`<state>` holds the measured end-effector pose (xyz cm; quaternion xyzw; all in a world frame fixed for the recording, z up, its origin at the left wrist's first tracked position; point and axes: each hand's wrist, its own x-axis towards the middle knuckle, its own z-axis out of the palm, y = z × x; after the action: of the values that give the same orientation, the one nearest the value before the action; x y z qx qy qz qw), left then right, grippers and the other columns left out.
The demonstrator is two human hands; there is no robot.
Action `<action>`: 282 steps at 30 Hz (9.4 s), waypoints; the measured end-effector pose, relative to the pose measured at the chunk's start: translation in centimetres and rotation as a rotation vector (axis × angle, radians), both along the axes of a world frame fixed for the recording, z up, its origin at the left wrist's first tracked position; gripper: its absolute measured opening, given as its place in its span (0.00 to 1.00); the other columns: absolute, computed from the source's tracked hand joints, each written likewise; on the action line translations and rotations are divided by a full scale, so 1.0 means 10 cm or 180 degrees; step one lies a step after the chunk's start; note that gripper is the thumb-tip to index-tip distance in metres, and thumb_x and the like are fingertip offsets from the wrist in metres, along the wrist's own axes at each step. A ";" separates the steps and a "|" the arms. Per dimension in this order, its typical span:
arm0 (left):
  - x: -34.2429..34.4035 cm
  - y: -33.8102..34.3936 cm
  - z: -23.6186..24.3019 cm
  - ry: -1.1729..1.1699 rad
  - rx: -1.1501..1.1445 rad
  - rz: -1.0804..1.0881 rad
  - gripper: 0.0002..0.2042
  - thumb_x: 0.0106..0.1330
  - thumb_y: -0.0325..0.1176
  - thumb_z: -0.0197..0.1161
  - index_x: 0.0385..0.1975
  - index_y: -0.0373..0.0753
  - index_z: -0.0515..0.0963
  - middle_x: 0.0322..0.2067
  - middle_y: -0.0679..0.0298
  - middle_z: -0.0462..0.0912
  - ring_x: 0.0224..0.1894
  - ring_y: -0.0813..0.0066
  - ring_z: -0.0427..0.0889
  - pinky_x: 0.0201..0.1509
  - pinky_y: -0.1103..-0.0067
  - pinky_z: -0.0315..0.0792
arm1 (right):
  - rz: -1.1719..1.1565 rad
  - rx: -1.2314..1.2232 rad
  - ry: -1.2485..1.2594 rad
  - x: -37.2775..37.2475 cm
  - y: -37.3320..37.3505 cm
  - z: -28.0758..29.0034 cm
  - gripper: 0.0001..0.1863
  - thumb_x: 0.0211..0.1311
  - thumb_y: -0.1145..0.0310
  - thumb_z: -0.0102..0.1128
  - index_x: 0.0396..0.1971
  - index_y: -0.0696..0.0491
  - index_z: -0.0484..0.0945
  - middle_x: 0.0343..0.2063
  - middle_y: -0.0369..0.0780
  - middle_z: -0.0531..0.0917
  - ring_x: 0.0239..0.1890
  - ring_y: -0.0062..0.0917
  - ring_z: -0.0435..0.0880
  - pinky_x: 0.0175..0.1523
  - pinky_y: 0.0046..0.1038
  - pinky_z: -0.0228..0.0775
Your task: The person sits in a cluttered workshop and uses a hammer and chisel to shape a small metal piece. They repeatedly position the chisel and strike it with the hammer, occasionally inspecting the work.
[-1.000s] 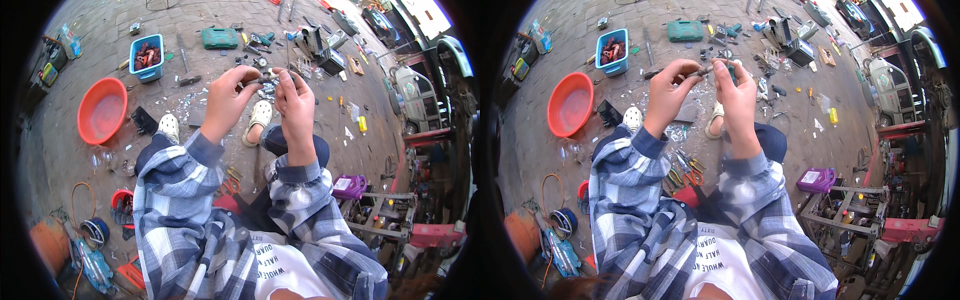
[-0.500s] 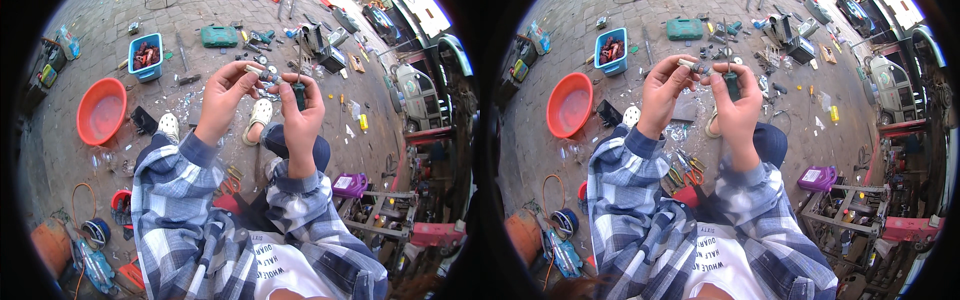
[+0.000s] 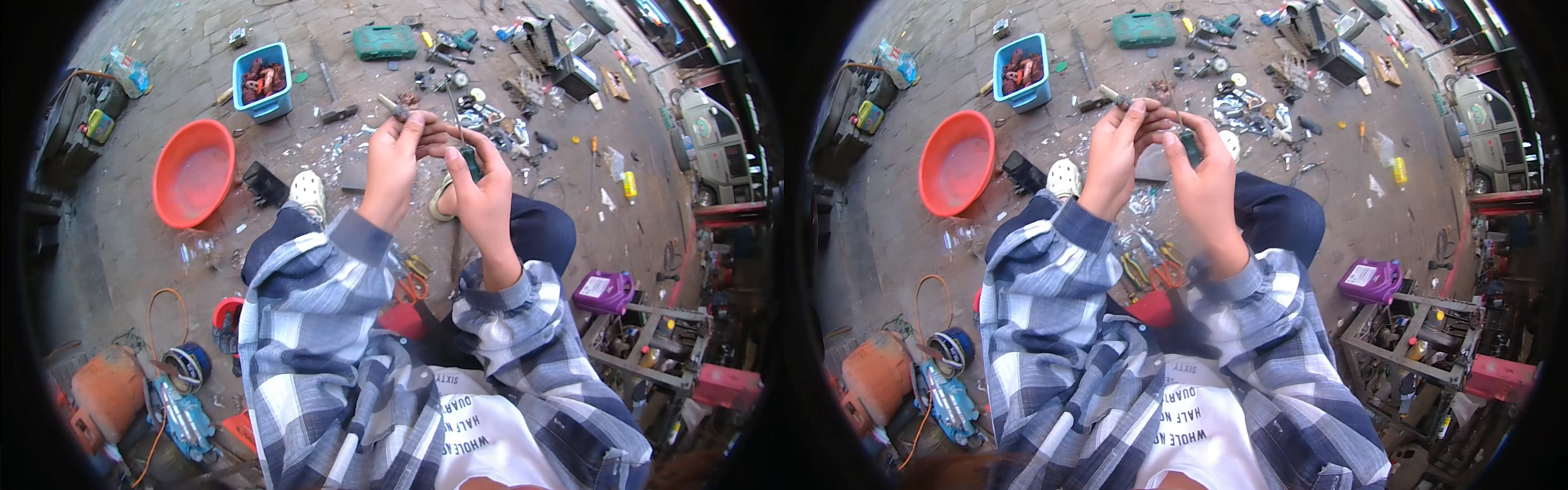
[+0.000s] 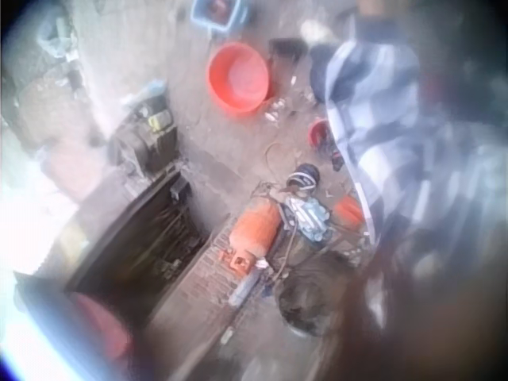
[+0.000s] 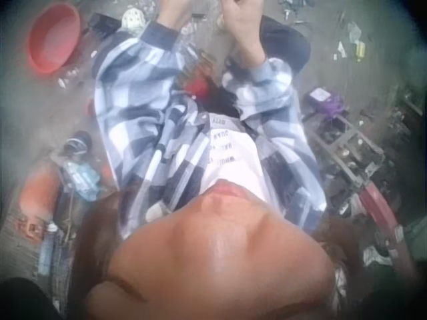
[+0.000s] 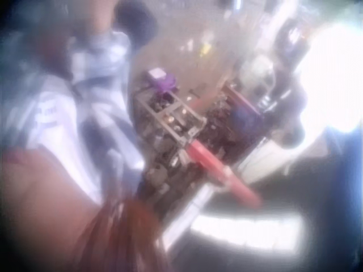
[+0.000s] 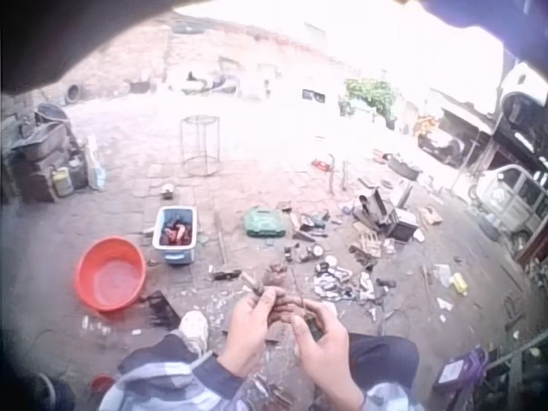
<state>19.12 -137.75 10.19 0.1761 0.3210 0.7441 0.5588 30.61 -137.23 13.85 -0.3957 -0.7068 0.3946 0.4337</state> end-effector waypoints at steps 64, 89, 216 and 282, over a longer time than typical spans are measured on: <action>0.15 0.35 -3.37 0.3256 -0.3797 0.0050 0.14 0.63 0.40 0.53 0.24 0.35 0.75 0.25 0.48 0.80 0.32 0.47 0.80 0.35 0.59 0.71 | -0.0029 -0.1673 -0.2586 -0.48 0.49 -2.87 0.15 0.60 0.64 0.49 0.45 0.48 0.79 0.35 0.49 0.82 0.40 0.43 0.81 0.45 0.38 0.71; 0.22 0.35 -3.52 0.3245 -0.3653 -0.0232 0.17 0.61 0.44 0.55 0.19 0.36 0.76 0.24 0.48 0.79 0.30 0.46 0.79 0.33 0.60 0.71 | -0.0277 -0.1592 -0.2740 -0.45 0.35 -2.92 0.16 0.64 0.60 0.46 0.49 0.42 0.78 0.31 0.52 0.81 0.36 0.49 0.80 0.43 0.44 0.70; -0.38 0.61 -3.93 0.3090 -0.2855 0.0357 0.06 0.52 0.23 0.66 0.27 0.29 0.78 0.22 0.57 0.83 0.22 0.75 0.83 0.25 0.81 0.74 | -0.0250 -0.0797 -0.3233 -0.31 0.23 -3.12 0.14 0.60 0.63 0.54 0.47 0.45 0.77 0.26 0.44 0.80 0.26 0.41 0.81 0.32 0.40 0.73; 0.00 0.52 -3.70 0.2619 -0.3001 0.1162 0.11 0.48 0.19 0.67 0.31 0.30 0.76 0.34 0.57 0.74 0.28 0.71 0.81 0.34 0.78 0.77 | -0.0232 -0.0858 -0.3351 -0.31 0.33 -3.03 0.12 0.59 0.62 0.55 0.42 0.44 0.80 0.27 0.44 0.82 0.30 0.39 0.82 0.36 0.39 0.74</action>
<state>19.14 -132.60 -26.78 0.1252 0.8255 0.4783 0.2722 27.52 -133.93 -16.42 -0.6162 -0.7575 0.2149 -0.0200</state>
